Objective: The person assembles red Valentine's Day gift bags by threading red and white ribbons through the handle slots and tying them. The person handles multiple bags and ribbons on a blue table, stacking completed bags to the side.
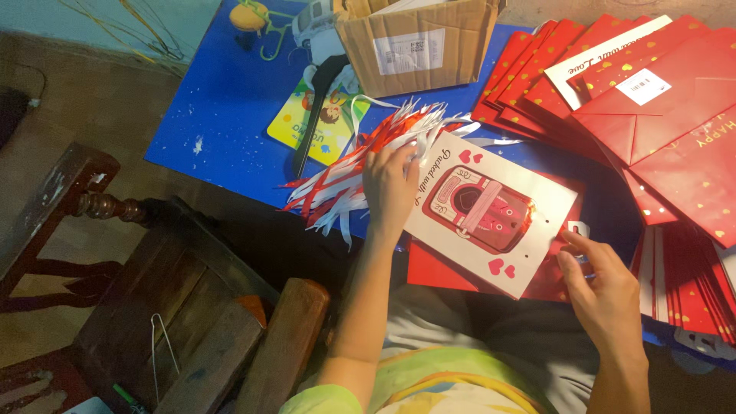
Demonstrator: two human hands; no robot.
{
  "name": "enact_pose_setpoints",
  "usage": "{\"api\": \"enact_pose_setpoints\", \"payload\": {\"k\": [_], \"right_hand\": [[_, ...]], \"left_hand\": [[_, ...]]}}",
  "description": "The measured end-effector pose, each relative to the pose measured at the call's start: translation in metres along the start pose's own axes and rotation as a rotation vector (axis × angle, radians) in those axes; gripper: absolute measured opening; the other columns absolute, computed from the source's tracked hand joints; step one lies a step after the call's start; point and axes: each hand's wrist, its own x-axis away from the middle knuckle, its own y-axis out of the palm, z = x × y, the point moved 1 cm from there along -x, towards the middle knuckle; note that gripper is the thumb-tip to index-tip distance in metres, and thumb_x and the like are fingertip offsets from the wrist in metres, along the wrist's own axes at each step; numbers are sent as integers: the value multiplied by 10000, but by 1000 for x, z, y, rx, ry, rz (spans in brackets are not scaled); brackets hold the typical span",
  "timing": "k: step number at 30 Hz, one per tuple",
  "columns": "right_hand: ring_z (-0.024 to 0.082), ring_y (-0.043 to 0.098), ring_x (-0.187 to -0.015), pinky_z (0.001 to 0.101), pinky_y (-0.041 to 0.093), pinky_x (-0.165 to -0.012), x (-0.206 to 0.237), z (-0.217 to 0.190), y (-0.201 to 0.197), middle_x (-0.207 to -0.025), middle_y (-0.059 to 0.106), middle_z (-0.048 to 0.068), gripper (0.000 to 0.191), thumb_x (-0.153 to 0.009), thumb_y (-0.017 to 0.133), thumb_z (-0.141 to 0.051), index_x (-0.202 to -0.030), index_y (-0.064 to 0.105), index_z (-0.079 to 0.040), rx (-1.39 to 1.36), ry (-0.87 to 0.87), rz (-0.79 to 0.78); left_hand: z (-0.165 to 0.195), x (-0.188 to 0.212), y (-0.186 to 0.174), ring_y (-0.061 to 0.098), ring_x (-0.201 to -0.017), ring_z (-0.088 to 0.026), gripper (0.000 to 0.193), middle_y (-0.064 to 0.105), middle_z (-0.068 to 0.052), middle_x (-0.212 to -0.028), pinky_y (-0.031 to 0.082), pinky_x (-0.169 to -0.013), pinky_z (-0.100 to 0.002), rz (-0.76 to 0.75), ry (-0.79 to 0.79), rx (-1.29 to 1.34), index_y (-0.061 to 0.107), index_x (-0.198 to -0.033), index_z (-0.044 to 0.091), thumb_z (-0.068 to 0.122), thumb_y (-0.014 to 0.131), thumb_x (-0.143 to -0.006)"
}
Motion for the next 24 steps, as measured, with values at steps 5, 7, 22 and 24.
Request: {"api": "enact_pose_setpoints", "payload": {"k": [5, 7, 22, 24], "right_hand": [[131, 637, -717, 284, 535, -595, 2, 0, -4, -1062, 703, 87, 301, -1006, 663, -160, -1286, 699, -56, 59, -31, 21], [120, 651, -743, 281, 528, -619, 4, 2, -6, -1079, 709, 83, 292, -1008, 660, -164, -1277, 703, -61, 62, -54, 33], [145, 698, -728, 294, 543, -636, 6, 2, -3, -1077, 729, 85, 282, -1002, 655, -198, -1245, 718, -69, 64, 26, 5], [141, 701, -736, 295, 534, -648, 7, 2, -5, -1068, 726, 89, 276, -1006, 654, -196, -1238, 718, -61, 68, 3, 4]], "left_hand": [[-1, -19, 3, 596, -965, -320, 176, 647, -74, -909, 475, -869, -453, 12, -41, -74, 756, -991, 147, 235, 811, -848], [-2, -27, 3, 600, -982, -322, 172, 645, -69, -912, 470, -848, -463, 57, -53, -97, 763, -966, 149, 235, 809, -825], [-20, -49, -3, 615, -911, -314, 210, 680, -59, -885, 490, -777, -462, 38, -83, -187, 764, -924, 175, 252, 839, -744], [-14, -49, -1, 621, -915, -320, 204, 683, -60, -874, 487, -777, -463, 61, -26, -219, 771, -889, 186, 241, 838, -704]]}}
